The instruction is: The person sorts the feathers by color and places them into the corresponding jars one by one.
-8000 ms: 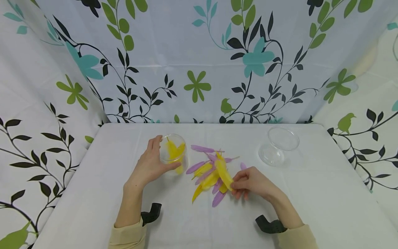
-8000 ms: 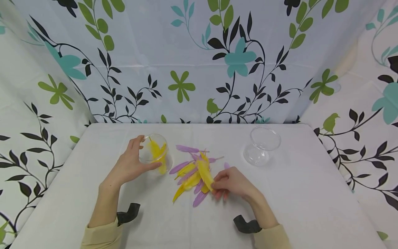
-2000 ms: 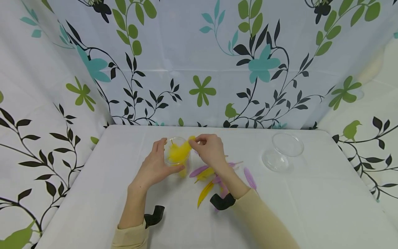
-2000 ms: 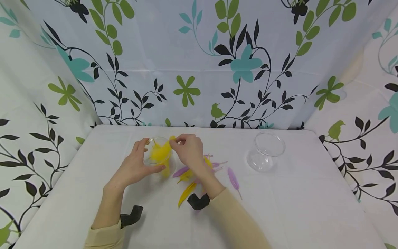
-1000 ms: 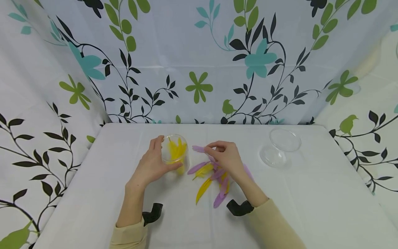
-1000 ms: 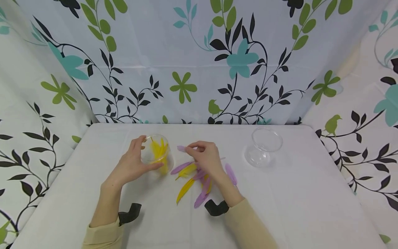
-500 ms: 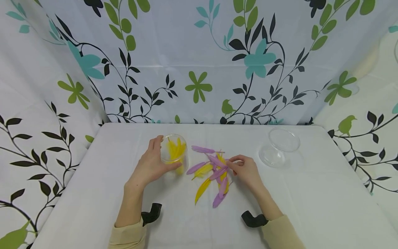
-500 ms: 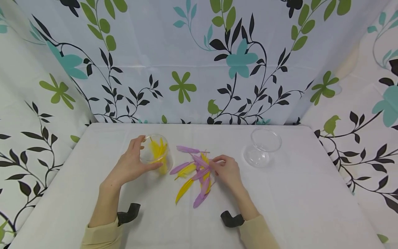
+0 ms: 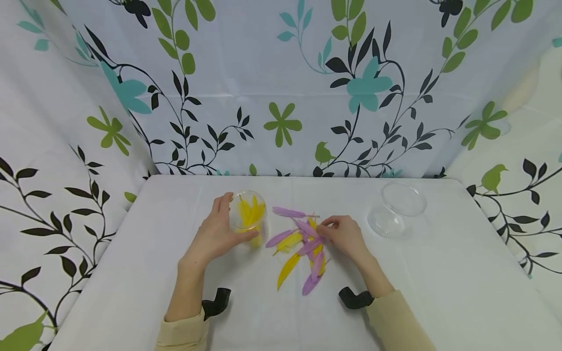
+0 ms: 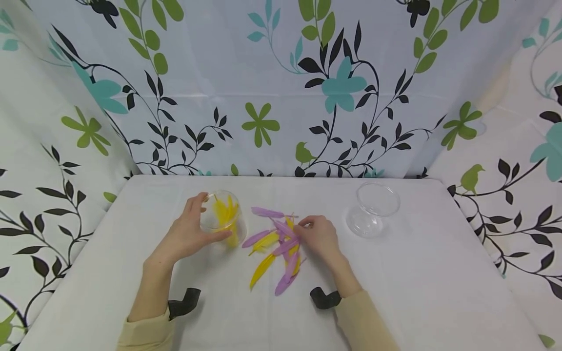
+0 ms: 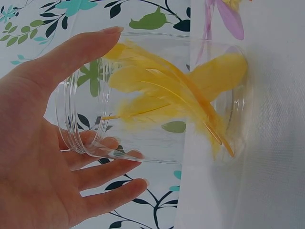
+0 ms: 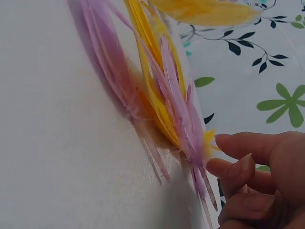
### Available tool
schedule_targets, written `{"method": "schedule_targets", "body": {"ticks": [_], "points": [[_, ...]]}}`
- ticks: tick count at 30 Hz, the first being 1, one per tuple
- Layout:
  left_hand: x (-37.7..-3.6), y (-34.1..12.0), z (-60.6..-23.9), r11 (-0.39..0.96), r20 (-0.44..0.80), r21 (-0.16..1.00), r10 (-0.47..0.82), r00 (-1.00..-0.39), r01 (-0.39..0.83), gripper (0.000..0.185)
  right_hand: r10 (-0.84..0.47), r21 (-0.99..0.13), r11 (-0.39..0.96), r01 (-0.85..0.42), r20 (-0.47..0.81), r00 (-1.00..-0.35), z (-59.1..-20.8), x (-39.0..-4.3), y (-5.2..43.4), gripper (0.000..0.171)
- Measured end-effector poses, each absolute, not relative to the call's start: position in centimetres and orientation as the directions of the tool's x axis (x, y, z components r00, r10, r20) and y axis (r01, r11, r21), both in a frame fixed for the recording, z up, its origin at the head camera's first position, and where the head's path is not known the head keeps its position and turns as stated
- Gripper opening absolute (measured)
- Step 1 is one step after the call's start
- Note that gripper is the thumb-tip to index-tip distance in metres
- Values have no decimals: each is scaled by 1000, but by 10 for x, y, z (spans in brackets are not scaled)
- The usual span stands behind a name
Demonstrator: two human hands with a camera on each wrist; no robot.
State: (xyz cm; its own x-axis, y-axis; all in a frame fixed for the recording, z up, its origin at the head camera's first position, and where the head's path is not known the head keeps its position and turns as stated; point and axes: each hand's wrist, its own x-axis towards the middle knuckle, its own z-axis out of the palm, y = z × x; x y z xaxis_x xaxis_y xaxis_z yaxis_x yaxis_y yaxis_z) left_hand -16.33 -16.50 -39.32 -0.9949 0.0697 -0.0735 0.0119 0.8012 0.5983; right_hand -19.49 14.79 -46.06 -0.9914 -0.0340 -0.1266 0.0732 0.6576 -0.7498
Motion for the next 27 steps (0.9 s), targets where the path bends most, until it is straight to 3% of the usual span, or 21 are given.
{"method": "schedule_targets", "body": {"ticks": [8, 20, 27], "points": [[-162, -164, -394, 797, -81, 604, 66, -994, 3, 112, -29, -717, 693, 79, -136, -990, -464, -208, 137, 24], [-162, -165, -392, 809, -53, 587, 76, -996, 30, 110, 60, -761, 639, 114, -99, -993, -446, -206, 140, 20], [-163, -165, -393, 812, -55, 583, 78, -995, 31, 111, 82, -811, 584, 35, 16, -997, -432, -206, 148, 24]]}}
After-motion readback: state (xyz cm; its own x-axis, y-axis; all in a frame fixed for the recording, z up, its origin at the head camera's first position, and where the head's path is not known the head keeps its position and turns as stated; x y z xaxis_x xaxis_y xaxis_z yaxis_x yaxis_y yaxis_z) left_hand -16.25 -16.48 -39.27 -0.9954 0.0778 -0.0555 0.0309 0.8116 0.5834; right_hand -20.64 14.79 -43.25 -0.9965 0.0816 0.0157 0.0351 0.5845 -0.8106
